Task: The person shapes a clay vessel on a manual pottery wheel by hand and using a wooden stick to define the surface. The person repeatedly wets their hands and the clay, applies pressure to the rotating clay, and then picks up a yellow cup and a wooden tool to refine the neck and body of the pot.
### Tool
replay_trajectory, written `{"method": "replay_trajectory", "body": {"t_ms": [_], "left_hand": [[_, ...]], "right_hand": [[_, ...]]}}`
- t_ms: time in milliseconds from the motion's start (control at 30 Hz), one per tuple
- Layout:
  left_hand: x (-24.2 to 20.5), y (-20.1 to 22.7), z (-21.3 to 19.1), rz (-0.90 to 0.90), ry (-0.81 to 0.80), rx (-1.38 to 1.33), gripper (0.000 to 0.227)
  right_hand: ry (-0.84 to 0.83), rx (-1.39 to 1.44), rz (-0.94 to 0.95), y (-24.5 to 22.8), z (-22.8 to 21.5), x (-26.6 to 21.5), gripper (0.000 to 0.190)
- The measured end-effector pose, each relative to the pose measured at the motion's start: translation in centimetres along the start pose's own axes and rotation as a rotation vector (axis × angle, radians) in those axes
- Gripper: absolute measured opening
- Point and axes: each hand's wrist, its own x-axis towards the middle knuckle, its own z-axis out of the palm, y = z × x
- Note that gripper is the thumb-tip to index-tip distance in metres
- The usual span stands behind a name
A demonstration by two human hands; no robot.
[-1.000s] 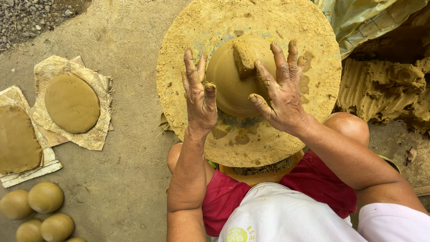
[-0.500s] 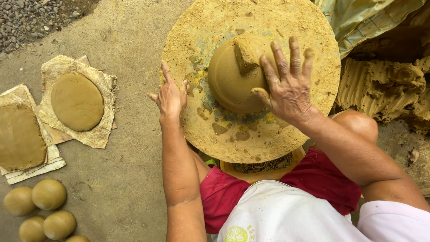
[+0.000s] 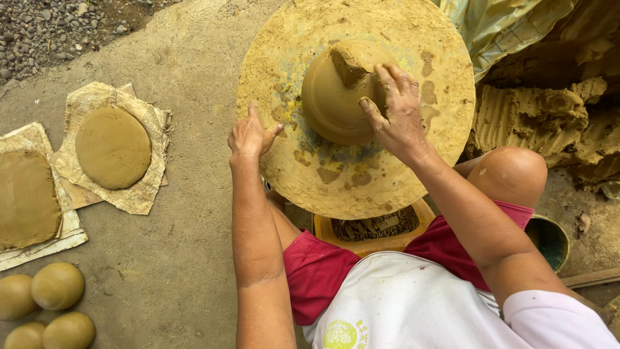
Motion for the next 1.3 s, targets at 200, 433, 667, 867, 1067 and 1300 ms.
{"method": "replay_trajectory", "body": {"t_ms": [200,433,667,867,1067,1300], "left_hand": [[-4.1,-0.9,-0.8,-0.048,0.058,-0.174,0.086],[-3.7,-3.0,0.7,-0.016,0.206,-0.228,0.093],[1.7,-1.7,6.4,-0.174,0.508,-0.253,0.088],[-0.4,-0.3,13.5,-0.215,0.791,-0.483,0.086],[-6.0,2.2,15.0,-0.246,0.893,-0.578,0.088],[-9.6,4.9,16.1,-0.146,0.887,-0.501,0.084]], "right_hand": [[0.055,-0.187,-0.053,-2.7,0.1,0.2,0.068],[0.049,-0.325,-0.126,-3.8,1.0,-0.7,0.072],[0.103,-0.125,-0.111,-3.7,1.5,-0.6,0.052],[0.146,-0.279,-0.300,-2.6,2.2,-3.2,0.037],[0.147,0.341,-0.039,-0.7,2.5,-4.3,0.028],[0.172,-0.324,-0.419,-2.5,3.5,-4.4,0.074]]}}
